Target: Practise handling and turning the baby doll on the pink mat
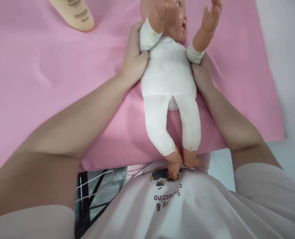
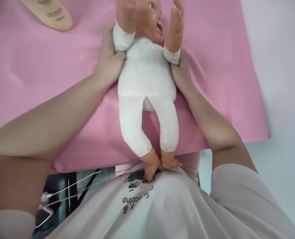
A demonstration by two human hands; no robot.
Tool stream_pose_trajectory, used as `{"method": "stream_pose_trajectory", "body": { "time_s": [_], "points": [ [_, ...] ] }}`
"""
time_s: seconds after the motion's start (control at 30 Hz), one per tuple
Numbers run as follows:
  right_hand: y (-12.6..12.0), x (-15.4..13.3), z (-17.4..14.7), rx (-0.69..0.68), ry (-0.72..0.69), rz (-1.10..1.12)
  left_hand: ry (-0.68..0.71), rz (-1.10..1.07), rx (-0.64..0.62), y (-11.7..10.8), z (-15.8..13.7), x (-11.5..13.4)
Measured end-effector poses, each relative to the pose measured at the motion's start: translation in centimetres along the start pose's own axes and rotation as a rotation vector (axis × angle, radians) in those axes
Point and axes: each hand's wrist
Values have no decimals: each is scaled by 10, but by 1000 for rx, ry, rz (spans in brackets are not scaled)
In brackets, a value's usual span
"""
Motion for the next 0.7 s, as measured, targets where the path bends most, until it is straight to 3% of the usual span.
{"method": "stream_pose_trajectory", "body": {
  "time_s": [0.17, 0.47, 0.7],
  "points": [
    [3, -13, -6, 16, 62, 37, -16, -27, 18, 4, 0, 0],
    [1, -13, -8, 0, 46, 39, -31, -24, 16, 6, 1, 3],
    [3, -18, -6, 18, 59, 48, -10, -69, 26, 3, 2, -9]
  ]
}}
Point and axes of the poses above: each hand's wrist, its own z-axis towards the middle knuckle, its own y-axis out of the palm, x = y × z, and after that the axes turned 11 degrees about -z, right-handed
